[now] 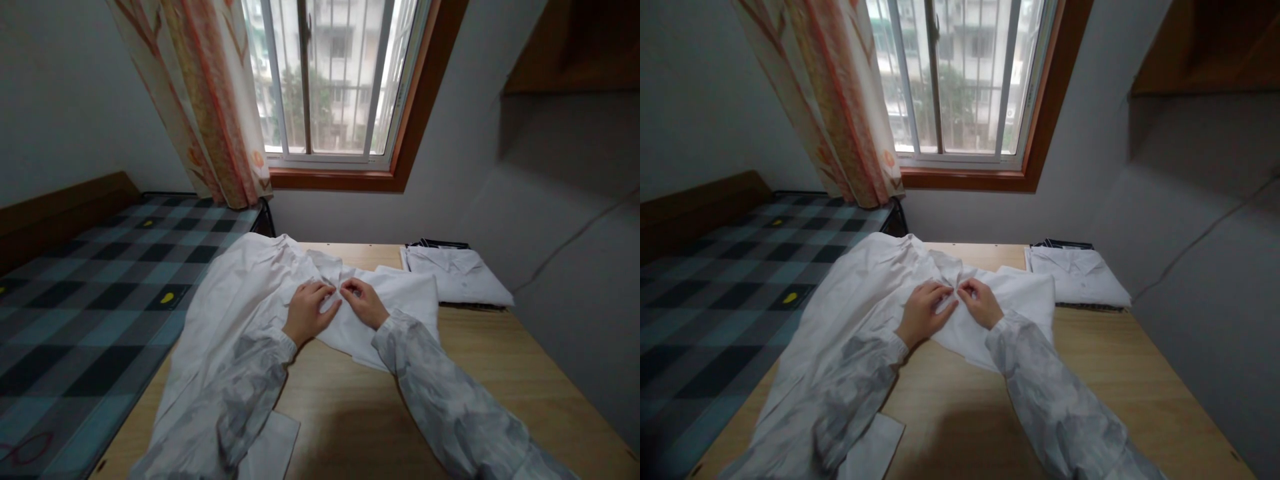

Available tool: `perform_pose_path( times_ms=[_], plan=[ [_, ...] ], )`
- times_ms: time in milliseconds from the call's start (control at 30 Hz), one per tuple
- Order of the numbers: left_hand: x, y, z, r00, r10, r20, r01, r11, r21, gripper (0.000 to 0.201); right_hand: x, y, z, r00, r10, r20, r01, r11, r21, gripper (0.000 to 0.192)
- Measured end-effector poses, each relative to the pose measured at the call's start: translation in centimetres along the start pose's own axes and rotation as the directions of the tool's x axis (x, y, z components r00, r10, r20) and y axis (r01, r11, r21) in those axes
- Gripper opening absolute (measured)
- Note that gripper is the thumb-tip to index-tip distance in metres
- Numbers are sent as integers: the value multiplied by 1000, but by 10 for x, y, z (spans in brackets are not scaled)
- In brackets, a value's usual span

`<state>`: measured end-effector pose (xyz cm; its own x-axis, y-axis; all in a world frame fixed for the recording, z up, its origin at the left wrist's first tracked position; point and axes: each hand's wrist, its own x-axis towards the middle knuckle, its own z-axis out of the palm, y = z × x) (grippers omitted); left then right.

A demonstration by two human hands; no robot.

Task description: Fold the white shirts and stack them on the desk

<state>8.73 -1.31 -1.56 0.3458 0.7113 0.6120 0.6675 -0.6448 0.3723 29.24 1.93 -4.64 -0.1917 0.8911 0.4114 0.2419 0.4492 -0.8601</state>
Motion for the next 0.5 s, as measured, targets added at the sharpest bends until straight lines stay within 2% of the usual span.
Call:
perform_pose_path(
  times_ms=[267,500],
  plan=[
    [-1,10,7,996,-91,2,91,994,-55,7,-1,-2,4,997,-5,78,5,1000,0,11],
    [-3,6,16,980,-200,3,198,966,-165,3,-3,-3,6,997,-43,59,46,997,-62,11]
  ],
)
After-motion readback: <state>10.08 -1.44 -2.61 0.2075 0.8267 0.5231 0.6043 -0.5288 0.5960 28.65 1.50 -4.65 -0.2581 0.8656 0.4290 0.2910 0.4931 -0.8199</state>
